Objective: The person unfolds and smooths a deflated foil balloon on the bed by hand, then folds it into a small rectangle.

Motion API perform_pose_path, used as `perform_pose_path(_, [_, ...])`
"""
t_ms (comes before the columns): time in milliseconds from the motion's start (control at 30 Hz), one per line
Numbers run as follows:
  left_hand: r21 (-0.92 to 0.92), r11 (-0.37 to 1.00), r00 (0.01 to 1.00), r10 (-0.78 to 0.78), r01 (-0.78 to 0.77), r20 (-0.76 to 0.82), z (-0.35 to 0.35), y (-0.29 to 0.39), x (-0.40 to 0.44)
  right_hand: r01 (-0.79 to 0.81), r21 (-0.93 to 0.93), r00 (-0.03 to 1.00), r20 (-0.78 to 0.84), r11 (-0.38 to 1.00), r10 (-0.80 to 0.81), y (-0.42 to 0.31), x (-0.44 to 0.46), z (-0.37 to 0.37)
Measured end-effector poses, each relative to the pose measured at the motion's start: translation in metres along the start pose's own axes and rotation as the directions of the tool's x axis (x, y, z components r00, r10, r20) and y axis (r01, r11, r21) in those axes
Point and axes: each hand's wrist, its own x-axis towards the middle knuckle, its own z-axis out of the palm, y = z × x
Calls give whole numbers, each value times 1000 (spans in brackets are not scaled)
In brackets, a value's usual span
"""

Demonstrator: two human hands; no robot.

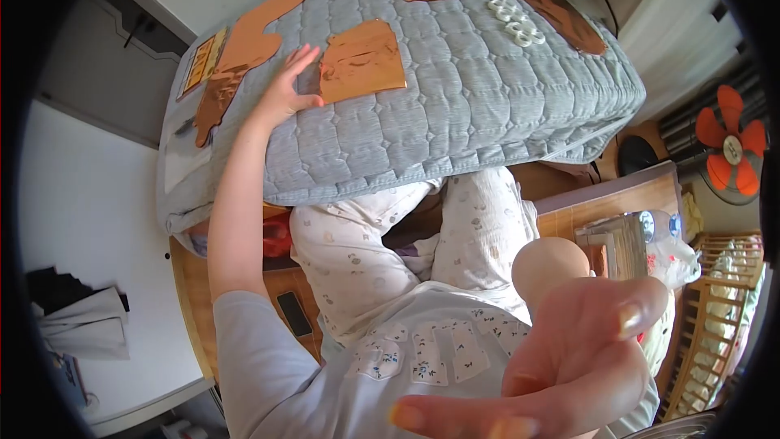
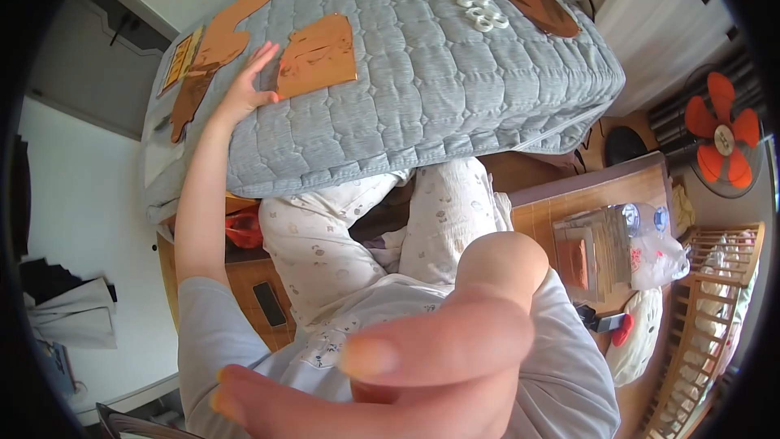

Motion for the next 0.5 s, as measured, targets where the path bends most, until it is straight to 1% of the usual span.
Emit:
perform_pose_path(33, [-38, 999, 999, -18, 16, -39, -1, 3, -2, 125, 36, 987, 97, 991, -128, 16, 17, 9])
perform_pose_path(67, [-78, 996, 997, -42, 37, -69, 0, 5, -6, 235, 79, 950, 191, 969, -246, 33, 35, 0])
perform_pose_path(100, [-92, 994, 995, -69, 62, -67, 0, 6, -8, 337, 138, 890, 278, 931, -363, 43, 45, 14])
perform_pose_path(133, [-86, 995, 996, -61, 56, -62, -2, 6, -11, 438, 209, 803, 346, 874, -485, 53, 59, -19])
perform_pose_path(167, [-117, 992, 994, -64, 53, -87, -2, 4, -13, 527, 283, 694, 400, 801, -598, 57, 69, -42])
perform_pose_path(200, [-147, 988, 992, -67, 51, -107, -1, 4, -16, 597, 359, 568, 442, 717, -694, 60, 78, -19])
perform_pose_path(233, [-139, 989, 993, -57, 41, -108, 0, 9, -21, 649, 444, 423, 465, 618, -778, 59, 85, -30])
perform_pose_path(267, [-148, 988, 986, -70, 48, -150, 2, 14, -26, 680, 525, 266, 474, 512, -840, 54, 88, -35])
perform_pose_path(300, [-156, 987, 978, -77, 47, -195, 3, 23, -30, 695, 513, 266, 468, 504, -843, 54, 93, -49])
perform_pose_path(333, [-146, 989, 978, -55, 26, -200, 3, 38, -35, 611, 534, 292, 535, 585, -793, 52, 96, -63])
perform_pose_path(400, [-203, 973, 962, 50, -108, -269, 6, 71, -52, 428, 554, 311, 651, 714, -692, 49, 101, -91])
perform_pose_path(433, [-186, 973, 955, 77, -135, -287, 7, 95, -61, 362, 556, 374, 648, 748, -663, 55, 104, -109])
perform_pose_path(467, [-253, 945, 936, 116, -207, -332, 10, 124, -71, 291, 559, 434, 646, 776, -628, 64, 104, -129])
perform_pose_path(500, [-318, 906, 914, 151, -280, -375, 13, 156, -82, 321, 582, 541, 536, 748, -649, 71, 97, -144])
